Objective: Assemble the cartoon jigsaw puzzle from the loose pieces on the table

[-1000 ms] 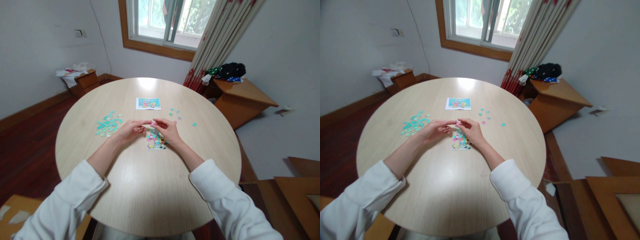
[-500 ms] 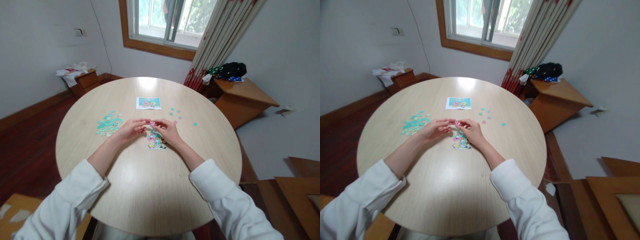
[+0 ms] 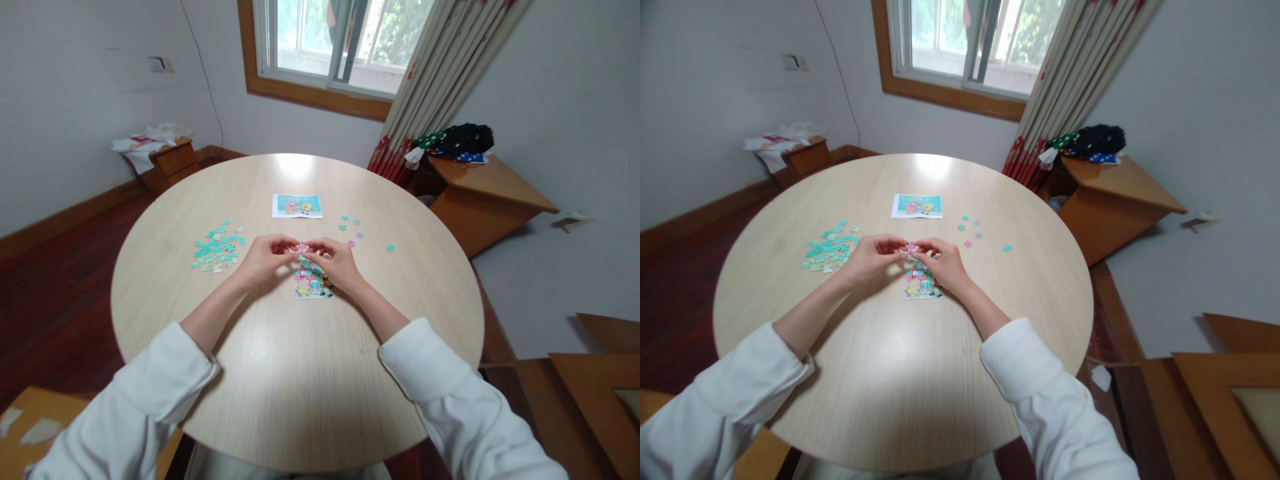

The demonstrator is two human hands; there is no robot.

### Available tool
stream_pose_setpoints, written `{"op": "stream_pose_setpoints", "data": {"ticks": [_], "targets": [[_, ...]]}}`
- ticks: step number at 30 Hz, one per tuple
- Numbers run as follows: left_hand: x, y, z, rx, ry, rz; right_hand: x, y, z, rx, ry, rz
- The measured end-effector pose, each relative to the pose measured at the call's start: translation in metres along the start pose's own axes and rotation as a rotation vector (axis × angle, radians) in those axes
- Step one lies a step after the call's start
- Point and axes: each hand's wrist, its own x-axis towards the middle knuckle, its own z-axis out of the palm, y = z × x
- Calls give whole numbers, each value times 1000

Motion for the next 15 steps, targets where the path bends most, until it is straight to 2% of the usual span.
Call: {"op": "stream_pose_setpoints", "data": {"ticks": [15], "targets": [[0, -4, 0, 102, 41, 37, 1, 0, -1, 15, -13, 9]]}}
